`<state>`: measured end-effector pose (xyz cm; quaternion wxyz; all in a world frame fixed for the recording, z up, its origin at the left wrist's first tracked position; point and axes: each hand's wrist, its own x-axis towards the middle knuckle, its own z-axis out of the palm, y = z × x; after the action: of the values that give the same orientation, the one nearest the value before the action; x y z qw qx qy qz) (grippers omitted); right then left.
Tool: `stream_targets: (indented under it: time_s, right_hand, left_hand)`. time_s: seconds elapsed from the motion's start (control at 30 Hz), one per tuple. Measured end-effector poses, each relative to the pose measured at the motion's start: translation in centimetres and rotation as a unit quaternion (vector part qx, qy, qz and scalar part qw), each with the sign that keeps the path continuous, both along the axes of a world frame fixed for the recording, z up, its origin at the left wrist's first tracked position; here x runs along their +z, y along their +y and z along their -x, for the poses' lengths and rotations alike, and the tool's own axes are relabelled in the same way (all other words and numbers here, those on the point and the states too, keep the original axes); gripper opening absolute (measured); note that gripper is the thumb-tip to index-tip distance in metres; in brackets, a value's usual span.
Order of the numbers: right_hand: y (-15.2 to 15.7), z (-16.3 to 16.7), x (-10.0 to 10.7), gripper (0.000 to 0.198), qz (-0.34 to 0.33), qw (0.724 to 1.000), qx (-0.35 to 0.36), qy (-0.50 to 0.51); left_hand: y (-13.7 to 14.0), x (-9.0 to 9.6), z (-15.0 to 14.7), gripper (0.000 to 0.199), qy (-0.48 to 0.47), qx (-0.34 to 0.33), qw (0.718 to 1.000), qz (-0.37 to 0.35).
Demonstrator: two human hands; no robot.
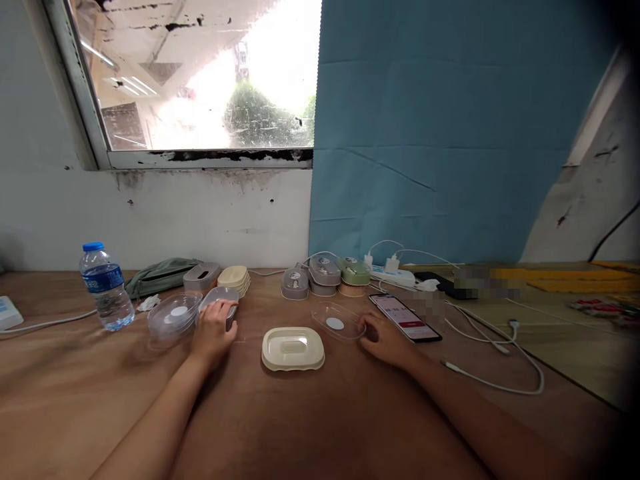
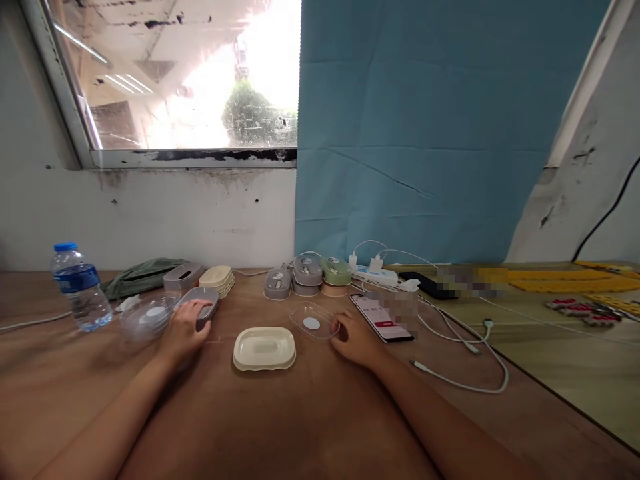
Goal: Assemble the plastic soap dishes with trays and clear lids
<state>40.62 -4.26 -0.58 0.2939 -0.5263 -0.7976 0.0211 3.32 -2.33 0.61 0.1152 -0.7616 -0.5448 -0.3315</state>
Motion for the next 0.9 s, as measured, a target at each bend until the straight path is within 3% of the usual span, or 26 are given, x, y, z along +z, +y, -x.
stream_targets:
  time_s: [0.1,0.23,0.37,0.5,0.6,0.73,0.9]
  right_hand:
    - [-0.1,0.1,0.0,0.018,0.001,1.000,-0.001,-0.003]
    - [-0.9,0.6,0.8,0.023,-0.054,0.998,0.006,0.013]
    - [-2.3,2.2,1.7,0.023,-0.079,0.993,0.086,0.018]
    - [-3.7,4.4,1.8,0.027,-0.040,0.985,0.166,-0.010]
    - [-4.3,5.7,1.6,0.042,0.016,0.977,0.207,-0.046]
    - [-4.6,6.3,1.4,0.045,0.056,0.965,0.244,-0.083]
    - [-4.4,5.8,1.4,0.023,-0.022,0.976,0.218,-0.007]
  left_hand:
    - [0.7,-0.4,1.4,0.032,0.022,0.030,0.998,0.042]
    - [1.4,-0.9,1.9,0.031,0.006,0.030,0.998,0.062]
    - [1.6,-0.7,1.8,0.025,-0.047,0.011,0.999,0.022]
    - [0.2,0.4,0.7,0.018,-0.146,-0.030,0.988,-0.026]
    - [-1.2,1.0,-0.9,0.018,-0.238,-0.086,0.968,-0.002]
    - [-2.1,0.6,-2.7,0.022,-0.303,-0.228,0.922,0.078]
    - [-2.2,-0.4,-3.5,0.020,-0.258,-0.348,0.874,0.219]
